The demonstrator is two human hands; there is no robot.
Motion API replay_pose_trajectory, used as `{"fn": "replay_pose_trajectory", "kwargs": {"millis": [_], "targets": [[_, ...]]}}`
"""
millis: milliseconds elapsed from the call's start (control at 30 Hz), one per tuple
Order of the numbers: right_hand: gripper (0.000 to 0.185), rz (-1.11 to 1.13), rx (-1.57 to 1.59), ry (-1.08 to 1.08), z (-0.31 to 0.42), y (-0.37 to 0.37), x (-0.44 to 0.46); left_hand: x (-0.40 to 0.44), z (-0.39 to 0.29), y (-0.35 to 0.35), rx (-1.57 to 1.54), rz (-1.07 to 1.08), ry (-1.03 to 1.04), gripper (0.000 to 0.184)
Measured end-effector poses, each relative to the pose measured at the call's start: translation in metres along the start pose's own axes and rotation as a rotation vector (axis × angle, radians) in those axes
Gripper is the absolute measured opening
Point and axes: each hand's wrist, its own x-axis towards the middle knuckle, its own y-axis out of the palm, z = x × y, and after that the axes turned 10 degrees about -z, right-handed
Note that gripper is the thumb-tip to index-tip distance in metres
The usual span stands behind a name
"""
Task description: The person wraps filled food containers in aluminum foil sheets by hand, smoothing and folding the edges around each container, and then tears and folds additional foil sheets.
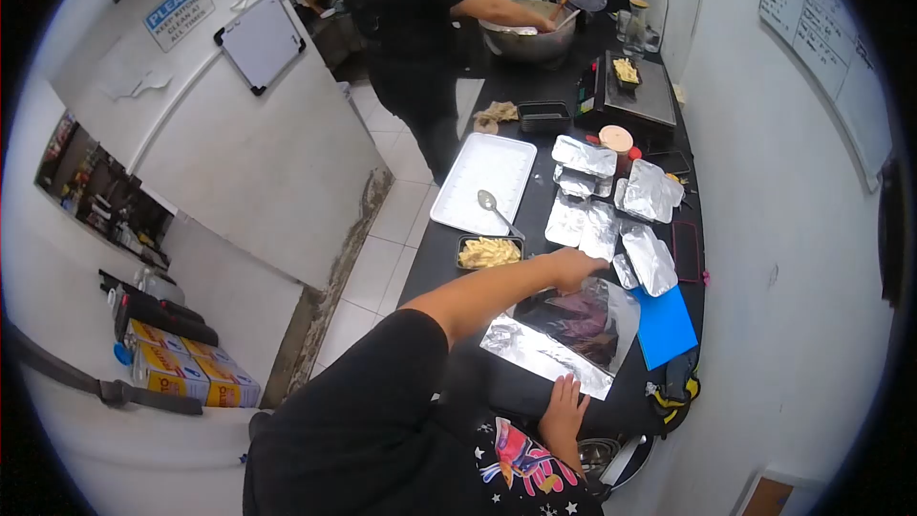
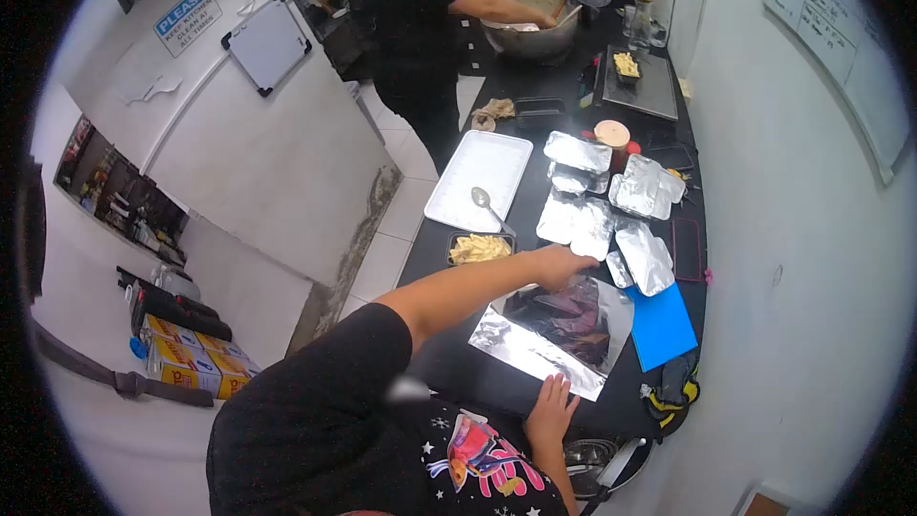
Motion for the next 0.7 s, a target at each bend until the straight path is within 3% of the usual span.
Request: {"fn": "replay_pose_trajectory", "kwargs": {"millis": [167,267,300,367,467,633,700], "targets": [[0.07,0.133,0.099,0.029,-0.001,-0.02,0.003,-0.03,-0.024,-0.02,-0.077,0.168,0.08,0.049],[0.072,-0.032,0.899,0.242,-0.013,-0.037,0.007,-0.067,-0.051,-0.026,-0.116,0.189,0.141,0.049],[0.077,-0.153,1.228,0.41,-0.033,0.01,-0.004,-0.081,-0.06,-0.028,-0.146,0.207,0.169,0.048],[0.081,-0.231,1.72,0.816,-0.009,-0.058,-0.014,-0.105,-0.077,-0.02,-0.224,0.284,0.187,0.051],[0.086,-0.459,1.814,0.789,0.002,-0.069,-0.04,-0.139,-0.091,0.004,-0.227,0.347,0.353,0.055],[0.069,-0.782,1.721,1.011,0.049,-0.077,-0.059,-0.181,-0.093,0.063,-0.252,0.275,0.489,0.059],[0.061,-0.927,1.594,1.093,0.042,-0.046,-0.071,-0.191,-0.107,0.058,-0.197,0.367,0.561,0.055]]}}
